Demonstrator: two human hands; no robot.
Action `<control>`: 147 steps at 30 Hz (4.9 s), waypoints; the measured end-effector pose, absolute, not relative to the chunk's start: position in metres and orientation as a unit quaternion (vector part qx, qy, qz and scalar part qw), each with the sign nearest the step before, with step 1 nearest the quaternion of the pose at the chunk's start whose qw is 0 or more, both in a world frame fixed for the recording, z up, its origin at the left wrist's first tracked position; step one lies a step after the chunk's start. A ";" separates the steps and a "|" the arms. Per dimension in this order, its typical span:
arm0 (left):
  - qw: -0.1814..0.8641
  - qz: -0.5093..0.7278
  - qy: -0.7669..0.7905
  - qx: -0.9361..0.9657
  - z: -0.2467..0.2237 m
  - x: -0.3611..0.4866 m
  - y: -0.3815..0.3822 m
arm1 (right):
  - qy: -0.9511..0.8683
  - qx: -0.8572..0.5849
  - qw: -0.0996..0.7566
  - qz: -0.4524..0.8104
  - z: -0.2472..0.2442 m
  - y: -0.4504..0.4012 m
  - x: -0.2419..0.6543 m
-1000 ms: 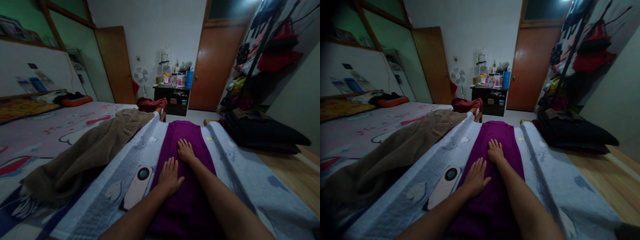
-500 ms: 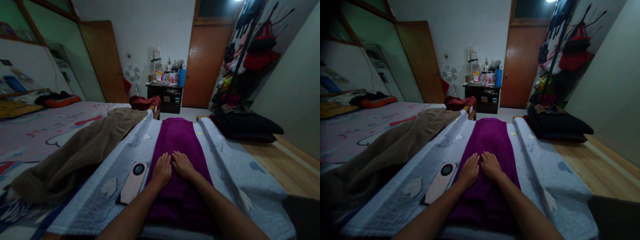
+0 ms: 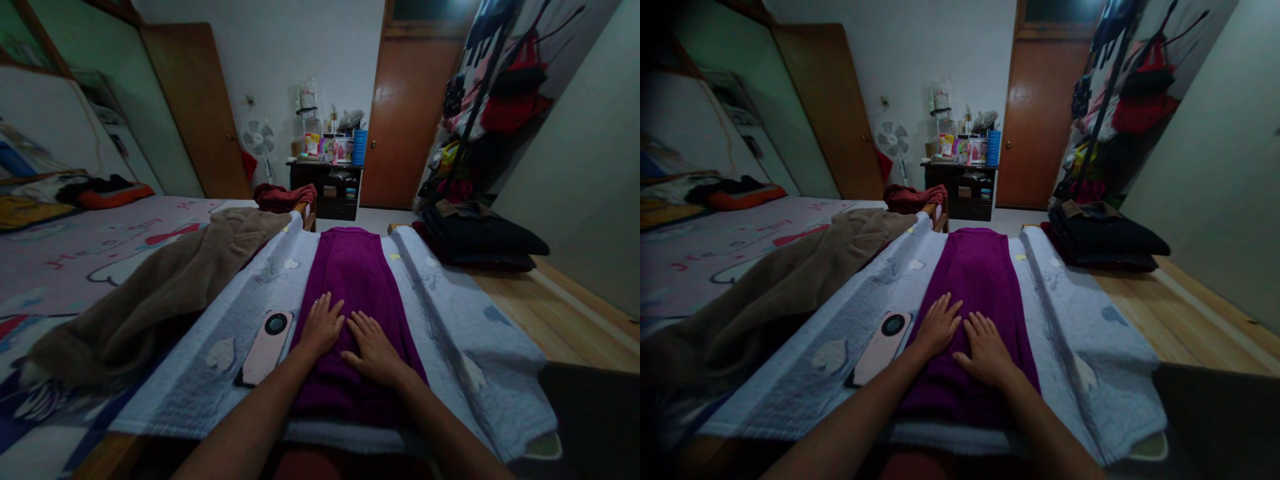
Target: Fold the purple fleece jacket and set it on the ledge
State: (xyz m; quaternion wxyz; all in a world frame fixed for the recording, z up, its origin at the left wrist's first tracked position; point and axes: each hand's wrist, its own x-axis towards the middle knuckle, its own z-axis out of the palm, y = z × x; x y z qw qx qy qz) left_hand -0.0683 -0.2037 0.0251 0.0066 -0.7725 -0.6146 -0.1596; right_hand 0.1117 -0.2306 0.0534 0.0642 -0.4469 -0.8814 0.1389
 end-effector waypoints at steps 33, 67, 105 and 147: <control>-0.097 -0.101 -0.577 -0.805 0.036 -0.059 -0.245 | -0.868 -0.434 0.119 0.211 0.090 -0.240 0.141; -0.086 -0.093 -0.589 -0.798 0.033 -0.055 -0.246 | -0.854 -0.505 0.059 0.109 0.047 -0.233 0.138; -0.164 -0.105 -0.511 -0.837 0.052 -0.033 -0.251 | -0.785 -0.532 0.301 0.099 0.037 -0.207 0.182; -0.145 -0.124 -0.514 -0.836 0.047 -0.032 -0.252 | -0.749 -0.594 0.250 0.157 0.061 -0.209 0.213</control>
